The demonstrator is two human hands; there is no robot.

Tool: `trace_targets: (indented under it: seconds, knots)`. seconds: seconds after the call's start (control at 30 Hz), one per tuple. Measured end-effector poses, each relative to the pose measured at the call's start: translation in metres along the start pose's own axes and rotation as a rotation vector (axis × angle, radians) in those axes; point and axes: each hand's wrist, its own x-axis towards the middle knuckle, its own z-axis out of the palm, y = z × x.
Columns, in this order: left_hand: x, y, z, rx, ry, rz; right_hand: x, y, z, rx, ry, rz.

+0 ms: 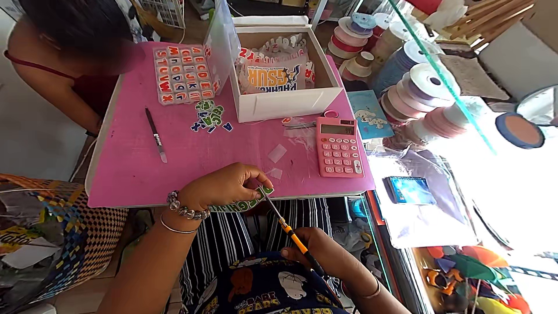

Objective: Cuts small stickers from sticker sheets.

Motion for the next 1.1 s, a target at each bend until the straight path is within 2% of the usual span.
trace_targets:
  seconds: [0.37, 0.43, 0.5, 0.6, 0.7, 0.83, 0.93, 1.0, 1.1]
  knots:
    - [-0.002, 0.005, -0.002, 0.055, 0.026, -0.013, -0.001, 0.0, 0.0, -0.018, 0.027, 0.034]
    - [-0.008, 0.009, -0.012, 0.124, 0.156, 0.018, -0.003, 0.002, 0.0, -0.026, 0.036, 0.026]
    - [-0.011, 0.016, -0.028, 0.222, 0.382, 0.036, -0.005, 0.003, 0.0, -0.043, 0.047, 0.039]
    - [-0.002, 0.031, -0.067, 0.444, 0.636, -0.131, -0.006, 0.005, 0.002, -0.049, 0.056, 0.045]
    - [0.011, 0.032, -0.092, 0.61, 0.685, -0.243, -0.007, 0.003, 0.003, -0.041, 0.07, 0.04]
    - [0.022, 0.018, -0.101, 0.748, 0.672, -0.259, -0.01, 0.003, 0.003, -0.054, 0.066, 0.052]
    - [0.017, 0.021, -0.096, 0.721, 0.761, -0.265, -0.012, 0.004, 0.001, -0.05, 0.069, 0.051]
    - [0.007, 0.033, -0.086, 0.606, 0.814, -0.246, -0.012, 0.006, 0.0, -0.037, 0.078, 0.037]
    - [-0.008, 0.041, -0.058, 0.344, 0.73, -0.039, -0.011, 0.006, -0.002, -0.057, 0.059, -0.012]
